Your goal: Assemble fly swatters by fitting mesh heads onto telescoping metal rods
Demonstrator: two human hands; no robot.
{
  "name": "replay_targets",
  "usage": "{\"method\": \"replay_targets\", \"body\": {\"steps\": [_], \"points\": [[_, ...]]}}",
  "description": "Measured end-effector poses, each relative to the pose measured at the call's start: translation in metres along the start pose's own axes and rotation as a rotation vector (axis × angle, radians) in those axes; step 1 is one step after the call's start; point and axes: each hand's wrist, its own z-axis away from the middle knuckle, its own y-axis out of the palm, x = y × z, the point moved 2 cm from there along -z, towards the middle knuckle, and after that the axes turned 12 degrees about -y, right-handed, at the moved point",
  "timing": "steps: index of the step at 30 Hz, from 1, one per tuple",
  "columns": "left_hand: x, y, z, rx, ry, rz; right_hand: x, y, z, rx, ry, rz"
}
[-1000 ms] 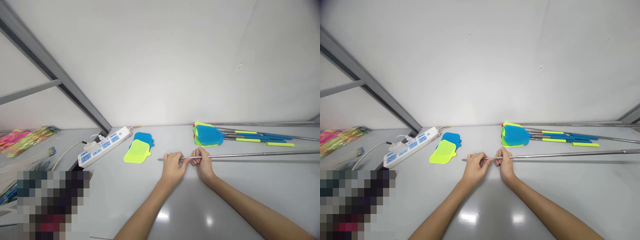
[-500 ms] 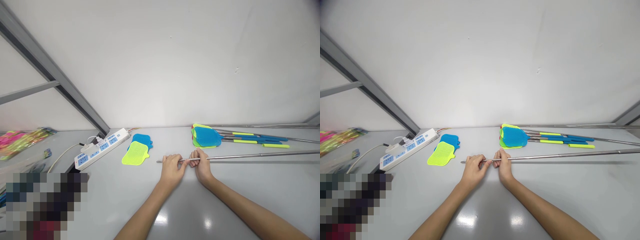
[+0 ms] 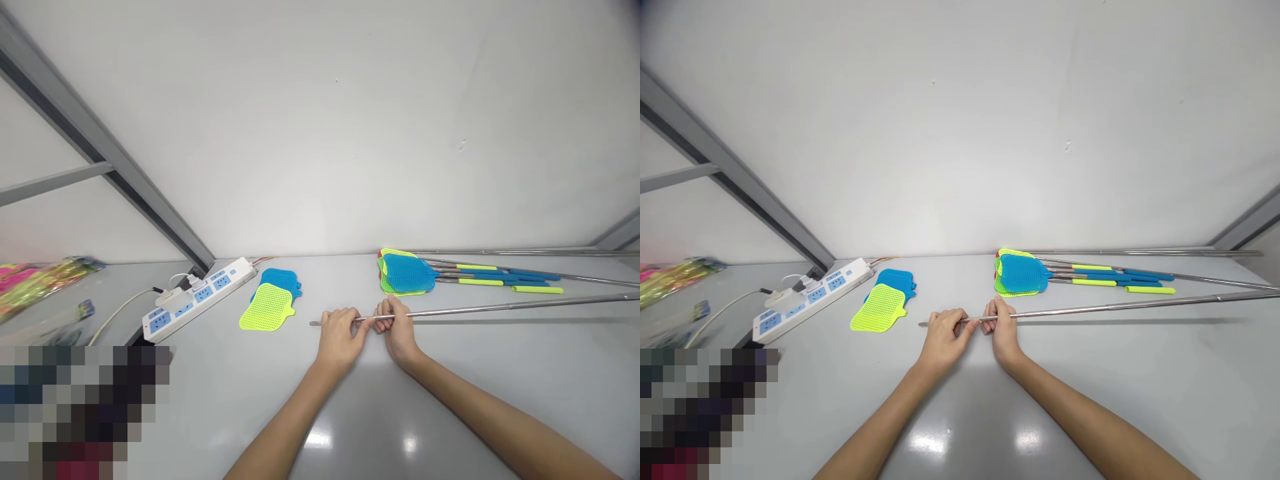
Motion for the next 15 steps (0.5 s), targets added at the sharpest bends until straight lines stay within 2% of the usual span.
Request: {"method": "replay_targets", "body": {"steps": [6, 15], "points": [[0.000, -0.002, 0.000, -0.031, 0.017, -0.013, 0.000, 0.000, 0.000, 0.012, -0.003, -0.019], [0.002, -0.022, -0.007, -0.075, 0.100, -0.016, 0.001, -0.002, 0.003, -0.021, -0.025, -0.059]]}}
